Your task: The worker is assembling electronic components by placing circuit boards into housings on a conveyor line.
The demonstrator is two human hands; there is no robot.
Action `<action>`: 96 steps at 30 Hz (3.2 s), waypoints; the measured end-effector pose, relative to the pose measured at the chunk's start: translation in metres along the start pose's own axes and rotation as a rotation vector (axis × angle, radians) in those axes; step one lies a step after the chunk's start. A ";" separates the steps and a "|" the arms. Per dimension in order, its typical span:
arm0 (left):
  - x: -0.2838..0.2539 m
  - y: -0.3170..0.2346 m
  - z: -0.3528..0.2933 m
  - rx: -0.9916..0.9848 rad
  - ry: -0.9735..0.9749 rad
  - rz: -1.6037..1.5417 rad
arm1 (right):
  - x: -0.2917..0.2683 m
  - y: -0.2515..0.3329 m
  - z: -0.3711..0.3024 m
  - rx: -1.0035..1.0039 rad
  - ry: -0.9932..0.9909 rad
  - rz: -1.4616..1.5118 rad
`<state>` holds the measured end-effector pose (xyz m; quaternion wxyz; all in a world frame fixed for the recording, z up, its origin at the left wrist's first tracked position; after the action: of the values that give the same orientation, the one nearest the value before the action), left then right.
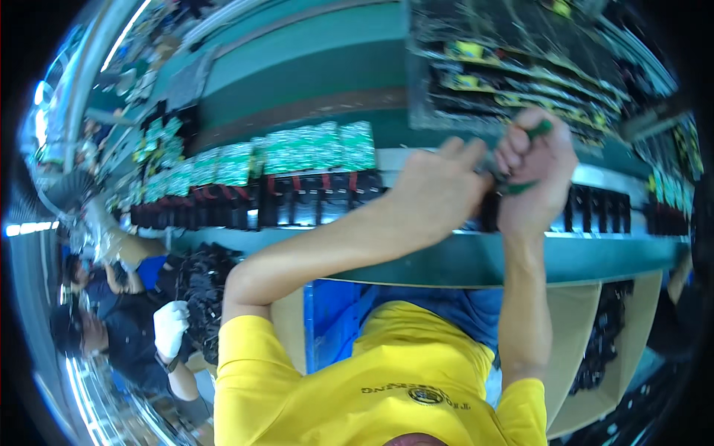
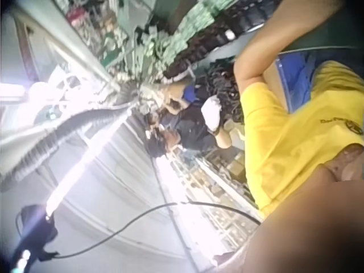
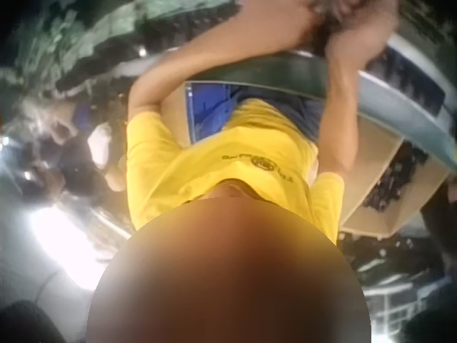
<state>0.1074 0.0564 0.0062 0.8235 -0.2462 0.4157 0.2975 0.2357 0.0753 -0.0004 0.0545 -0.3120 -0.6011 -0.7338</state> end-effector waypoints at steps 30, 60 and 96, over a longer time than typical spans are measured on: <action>0.000 -0.004 0.001 0.084 -0.106 -0.103 | -0.038 0.044 -0.090 -0.799 0.451 -1.456; 0.176 0.085 0.471 -0.144 -0.103 0.561 | -0.136 0.128 -0.040 -0.542 0.161 -1.098; -0.062 -0.067 0.032 -0.677 0.312 -1.226 | -0.076 0.108 -0.046 -0.248 0.183 -0.203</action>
<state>0.1416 0.0124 0.0858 0.6518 -0.7170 0.2005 -0.1447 0.3271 -0.0184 0.0476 -0.0042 -0.1860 -0.5270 -0.8292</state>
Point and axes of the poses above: each hand's wrist, its own z-axis towards the middle knuckle, its own x-axis out of the palm, y = z × x, the point moved 6 cm from there along z, towards the middle knuckle, and after that the axes turned 11 degrees about -y, right-handed, at the moved point
